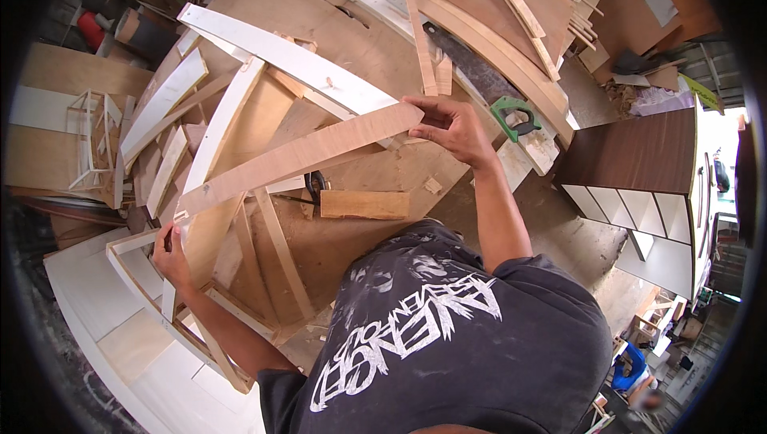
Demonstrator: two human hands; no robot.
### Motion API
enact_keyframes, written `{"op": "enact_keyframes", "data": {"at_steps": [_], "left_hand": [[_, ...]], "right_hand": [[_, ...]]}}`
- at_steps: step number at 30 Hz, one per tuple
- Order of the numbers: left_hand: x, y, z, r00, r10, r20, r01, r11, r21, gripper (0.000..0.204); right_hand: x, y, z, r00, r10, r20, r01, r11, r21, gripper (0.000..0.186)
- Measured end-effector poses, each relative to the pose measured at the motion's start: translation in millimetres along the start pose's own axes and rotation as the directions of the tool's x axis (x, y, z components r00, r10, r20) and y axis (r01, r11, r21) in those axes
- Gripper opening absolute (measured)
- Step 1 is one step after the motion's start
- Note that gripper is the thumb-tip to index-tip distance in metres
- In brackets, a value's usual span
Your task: The person saws a small piece of wood from a larger strip, sands the cut edge with another wood block, and then hammers a nail through the strip to join it to a structural frame.
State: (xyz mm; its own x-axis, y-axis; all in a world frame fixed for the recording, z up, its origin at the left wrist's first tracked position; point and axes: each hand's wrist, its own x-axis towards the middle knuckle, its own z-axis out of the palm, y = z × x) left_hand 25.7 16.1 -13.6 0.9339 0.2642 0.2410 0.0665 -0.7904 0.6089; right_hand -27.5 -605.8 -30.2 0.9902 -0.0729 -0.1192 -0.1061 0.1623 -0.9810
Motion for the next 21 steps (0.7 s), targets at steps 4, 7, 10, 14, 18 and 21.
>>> {"op": "enact_keyframes", "data": {"at_steps": [4,7,10,14,18,21], "left_hand": [[3.0,-1.4,-0.7,0.999,0.036,0.011,-0.036,0.999,0.023,0.027],[4.3,-0.1,-1.9,0.999,0.036,0.023,-0.036,0.999,0.014,0.026],[2.9,1.9,-3.7,0.999,-0.012,0.034,0.013,0.999,-0.038,0.025],[-0.5,3.1,-0.4,0.999,0.034,-0.002,-0.034,0.998,-0.056,0.020],[-0.5,5.6,3.7,1.000,-0.001,0.002,0.001,0.997,-0.075,0.023],[-2.6,10.1,3.7,1.000,-0.022,-0.018,0.021,0.999,-0.049,0.023]], "right_hand": [[1.4,-2.2,4.8,0.992,-0.123,-0.017,0.119,0.980,-0.159,0.058],[3.1,-1.4,6.6,0.989,-0.147,-0.007,0.142,0.965,-0.219,0.061],[3.6,-0.7,4.8,0.995,-0.100,0.021,0.102,0.981,-0.166,0.060],[2.9,-1.0,-0.2,0.994,-0.109,0.022,0.111,0.985,-0.130,0.055],[3.6,-2.1,-1.5,0.998,0.000,0.057,0.011,0.983,-0.183,0.064],[4.3,-1.7,1.7,0.998,-0.050,-0.036,0.037,0.954,-0.296,0.063]]}}
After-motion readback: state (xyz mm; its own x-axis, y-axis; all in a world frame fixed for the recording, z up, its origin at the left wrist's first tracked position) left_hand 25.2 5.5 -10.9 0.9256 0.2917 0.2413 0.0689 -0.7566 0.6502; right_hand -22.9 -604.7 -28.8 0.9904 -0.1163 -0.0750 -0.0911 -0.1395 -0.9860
